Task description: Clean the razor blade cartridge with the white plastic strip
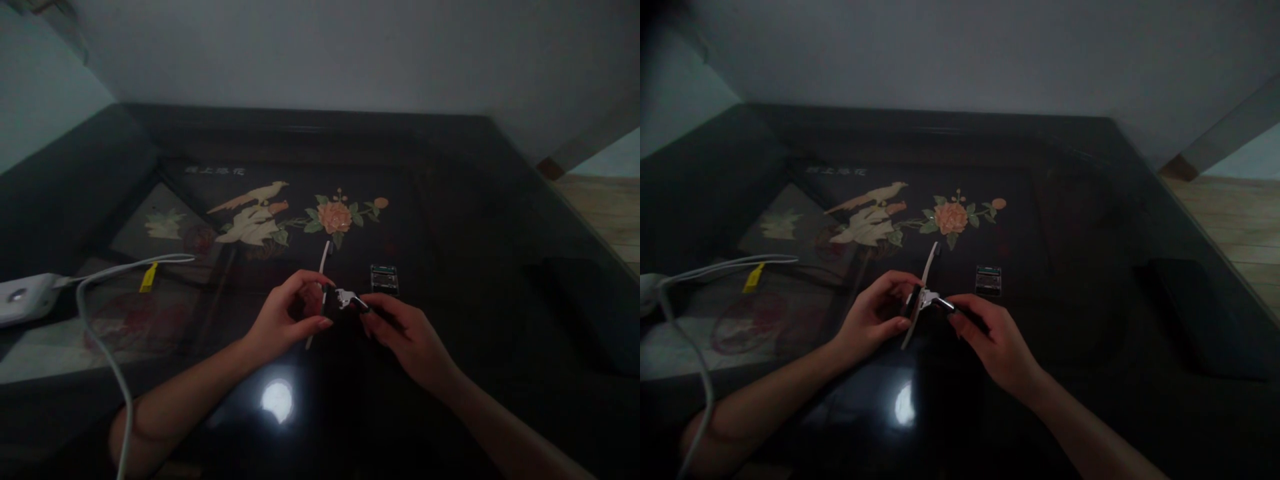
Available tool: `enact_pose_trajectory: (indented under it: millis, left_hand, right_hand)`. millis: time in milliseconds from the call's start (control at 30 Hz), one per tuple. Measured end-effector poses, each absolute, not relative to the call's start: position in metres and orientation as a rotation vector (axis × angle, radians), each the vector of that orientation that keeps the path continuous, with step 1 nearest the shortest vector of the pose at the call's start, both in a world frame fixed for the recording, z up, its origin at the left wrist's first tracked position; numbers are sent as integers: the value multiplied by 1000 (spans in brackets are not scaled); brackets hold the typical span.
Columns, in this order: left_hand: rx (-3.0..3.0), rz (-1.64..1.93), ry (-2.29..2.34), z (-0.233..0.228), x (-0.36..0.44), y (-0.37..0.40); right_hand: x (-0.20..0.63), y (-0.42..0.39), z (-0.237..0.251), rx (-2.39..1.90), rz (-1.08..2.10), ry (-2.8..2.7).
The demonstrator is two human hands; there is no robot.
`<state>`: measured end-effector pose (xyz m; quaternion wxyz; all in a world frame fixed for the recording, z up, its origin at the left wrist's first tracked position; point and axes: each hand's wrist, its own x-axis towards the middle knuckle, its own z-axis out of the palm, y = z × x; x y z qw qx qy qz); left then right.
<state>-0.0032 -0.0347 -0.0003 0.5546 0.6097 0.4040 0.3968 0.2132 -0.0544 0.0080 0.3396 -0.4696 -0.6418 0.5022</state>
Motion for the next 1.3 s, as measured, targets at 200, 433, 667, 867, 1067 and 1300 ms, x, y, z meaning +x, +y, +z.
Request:
enact_pose_trajectory:
  millis: [200,433,667,867,1067,1300]
  left_hand:
    - [1497,921,948,-2,-4,-35]
    - [1514,944,933,-3,-3,-35]
    - [1551,947,932,-4,-3,-35]
    - [1611,941,934,-4,-3,-35]
    - [1637,943,940,-4,-4,-35]
    - [1650,936,961,-3,-4,-35]
  right_hand:
    - [212,-55,5,-1201,1200,-1764]
    - [213,-55,3,-1177,1110,-1838]
    - [213,-54,1,-1152,1036,-1880]
    - [213,-53,0,-1111,981,-1916]
    - [215,-53,0,-1085,921,-1960]
    - [217,-53,-1,-1068,885,-2008]
